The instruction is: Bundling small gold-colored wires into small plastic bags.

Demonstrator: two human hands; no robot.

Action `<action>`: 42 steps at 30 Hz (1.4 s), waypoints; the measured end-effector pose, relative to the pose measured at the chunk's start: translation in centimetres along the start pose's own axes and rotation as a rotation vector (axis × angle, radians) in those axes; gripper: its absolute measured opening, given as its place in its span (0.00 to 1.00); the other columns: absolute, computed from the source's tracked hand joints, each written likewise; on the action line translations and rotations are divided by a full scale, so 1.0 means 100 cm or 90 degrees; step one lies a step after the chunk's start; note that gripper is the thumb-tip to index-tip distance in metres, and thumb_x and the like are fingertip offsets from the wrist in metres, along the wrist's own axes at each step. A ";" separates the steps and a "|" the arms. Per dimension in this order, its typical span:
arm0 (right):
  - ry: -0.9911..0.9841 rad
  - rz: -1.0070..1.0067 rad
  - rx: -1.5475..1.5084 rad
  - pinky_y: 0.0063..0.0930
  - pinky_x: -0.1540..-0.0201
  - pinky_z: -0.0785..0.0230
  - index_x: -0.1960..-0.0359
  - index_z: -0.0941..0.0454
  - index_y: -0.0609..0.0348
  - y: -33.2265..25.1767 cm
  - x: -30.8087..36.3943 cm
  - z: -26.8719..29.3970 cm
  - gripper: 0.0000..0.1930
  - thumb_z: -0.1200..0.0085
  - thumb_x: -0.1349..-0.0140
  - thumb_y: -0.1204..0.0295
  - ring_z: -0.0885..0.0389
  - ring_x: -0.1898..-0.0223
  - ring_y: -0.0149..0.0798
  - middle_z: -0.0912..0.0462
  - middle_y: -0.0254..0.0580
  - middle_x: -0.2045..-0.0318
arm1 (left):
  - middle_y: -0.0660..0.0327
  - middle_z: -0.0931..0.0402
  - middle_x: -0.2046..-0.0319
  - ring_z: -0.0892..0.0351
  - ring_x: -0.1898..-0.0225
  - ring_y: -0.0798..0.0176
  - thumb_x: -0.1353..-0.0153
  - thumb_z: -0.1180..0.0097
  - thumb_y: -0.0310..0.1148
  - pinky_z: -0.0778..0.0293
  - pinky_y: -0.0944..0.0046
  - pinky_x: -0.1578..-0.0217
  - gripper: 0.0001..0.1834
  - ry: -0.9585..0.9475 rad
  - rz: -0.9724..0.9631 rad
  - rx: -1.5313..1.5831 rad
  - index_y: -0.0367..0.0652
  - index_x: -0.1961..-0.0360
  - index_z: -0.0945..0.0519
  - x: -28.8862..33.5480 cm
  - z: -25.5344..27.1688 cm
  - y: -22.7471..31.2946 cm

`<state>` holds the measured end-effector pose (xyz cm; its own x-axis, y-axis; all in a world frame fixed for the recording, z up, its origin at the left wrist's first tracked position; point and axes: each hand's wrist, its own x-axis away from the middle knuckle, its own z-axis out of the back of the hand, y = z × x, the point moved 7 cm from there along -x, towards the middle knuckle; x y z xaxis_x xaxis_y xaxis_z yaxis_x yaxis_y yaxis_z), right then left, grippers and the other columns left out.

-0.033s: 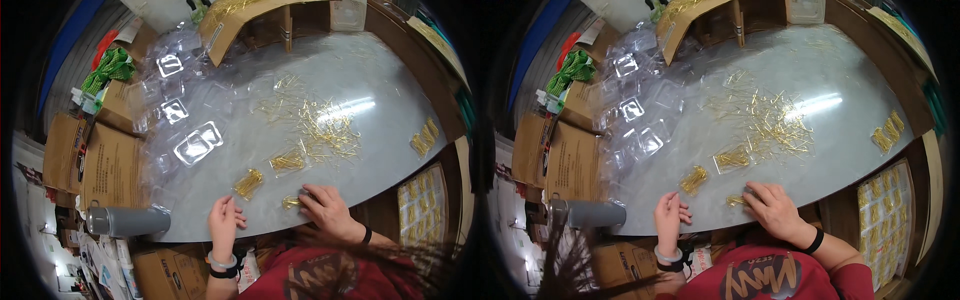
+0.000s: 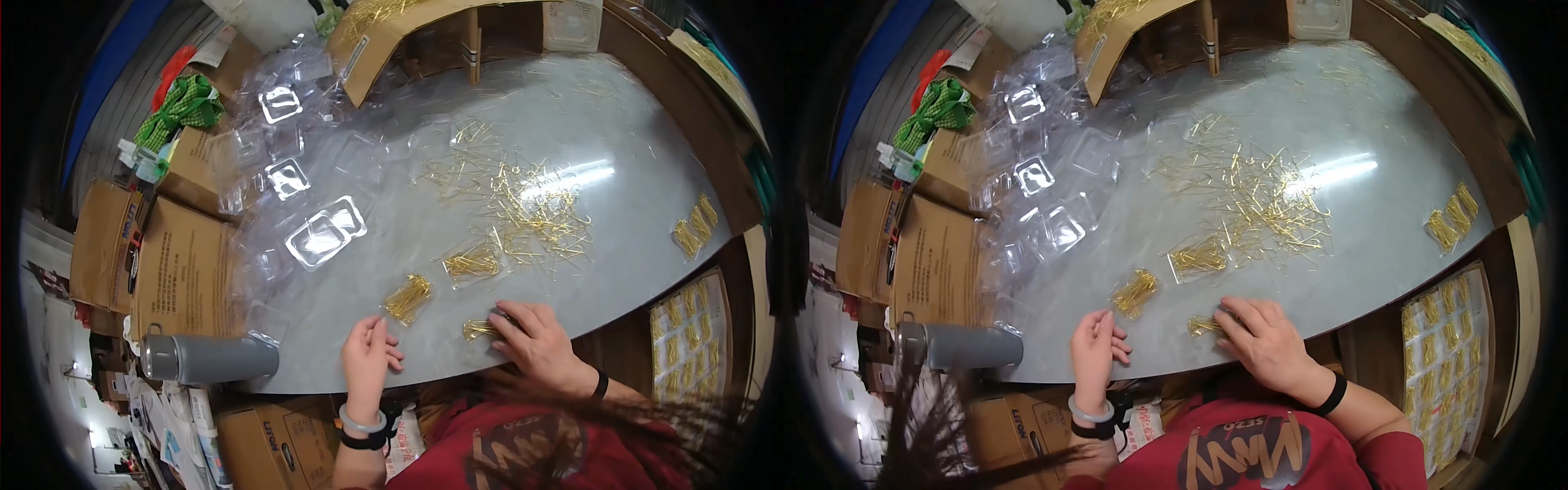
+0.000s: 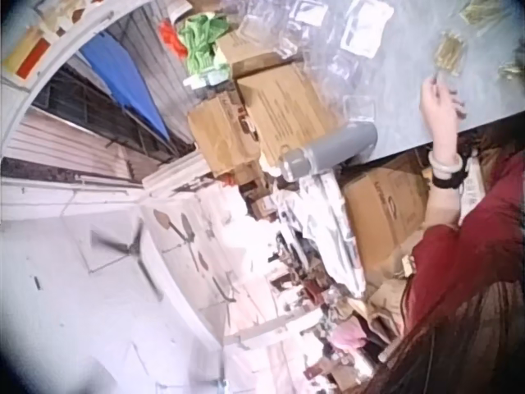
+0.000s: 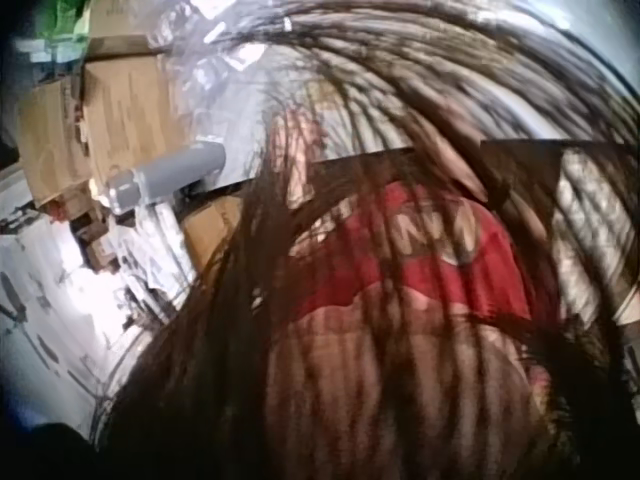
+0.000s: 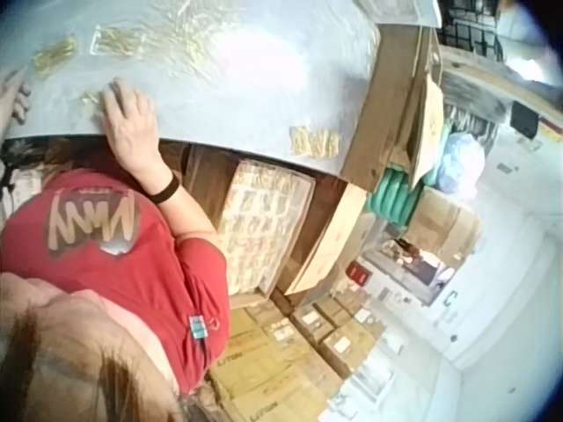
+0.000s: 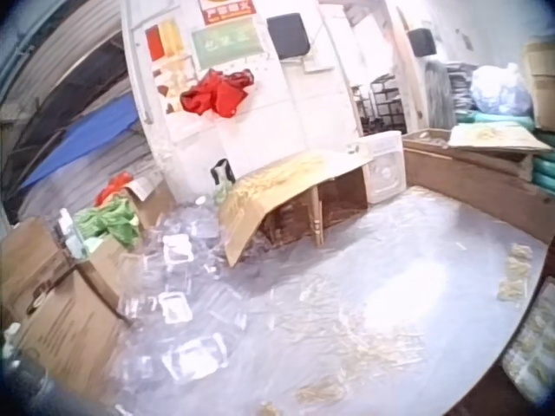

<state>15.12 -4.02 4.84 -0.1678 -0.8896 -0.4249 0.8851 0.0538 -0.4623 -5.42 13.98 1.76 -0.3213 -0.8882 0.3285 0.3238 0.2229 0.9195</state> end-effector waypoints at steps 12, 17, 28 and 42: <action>0.007 0.004 0.037 0.39 0.46 0.29 0.49 0.18 0.56 -0.001 -0.003 -0.008 0.20 0.32 0.44 0.74 0.22 0.49 0.44 0.20 0.38 0.49 | 0.54 0.19 0.63 0.15 0.68 0.63 0.24 0.48 0.31 0.15 0.64 0.63 0.11 -0.044 -0.003 0.115 0.31 0.55 0.25 0.012 0.005 -0.012; 0.023 -0.010 0.034 0.39 0.47 0.29 0.48 0.18 0.55 -0.002 -0.004 -0.006 0.20 0.33 0.44 0.75 0.22 0.50 0.46 0.20 0.39 0.49 | 0.53 0.21 0.55 0.15 0.58 0.60 0.23 0.50 0.29 0.14 0.57 0.53 0.09 -0.118 -0.005 0.218 0.31 0.55 0.25 0.036 0.009 -0.028; -0.006 -0.001 0.023 0.40 0.46 0.29 0.48 0.18 0.55 -0.004 -0.005 -0.005 0.21 0.38 0.46 0.76 0.22 0.48 0.45 0.20 0.39 0.50 | 0.53 0.24 0.49 0.16 0.51 0.58 0.24 0.50 0.26 0.13 0.60 0.51 0.08 -0.434 0.253 0.256 0.30 0.54 0.24 0.098 -0.032 -0.071; -0.190 0.207 -0.130 0.35 0.48 0.31 0.48 0.17 0.54 -0.037 0.038 -0.020 0.20 0.40 0.45 0.70 0.23 0.49 0.41 0.20 0.37 0.50 | 0.57 0.25 0.54 0.19 0.53 0.65 0.23 0.52 0.26 0.13 0.58 0.50 0.08 -0.383 0.249 0.299 0.31 0.53 0.26 0.106 -0.059 -0.084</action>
<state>10.39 -6.71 3.40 0.2611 -0.9017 -0.3446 0.7626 0.4115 -0.4991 -6.25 0.34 -3.79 -0.7238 -0.3777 0.5774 0.1503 0.7305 0.6662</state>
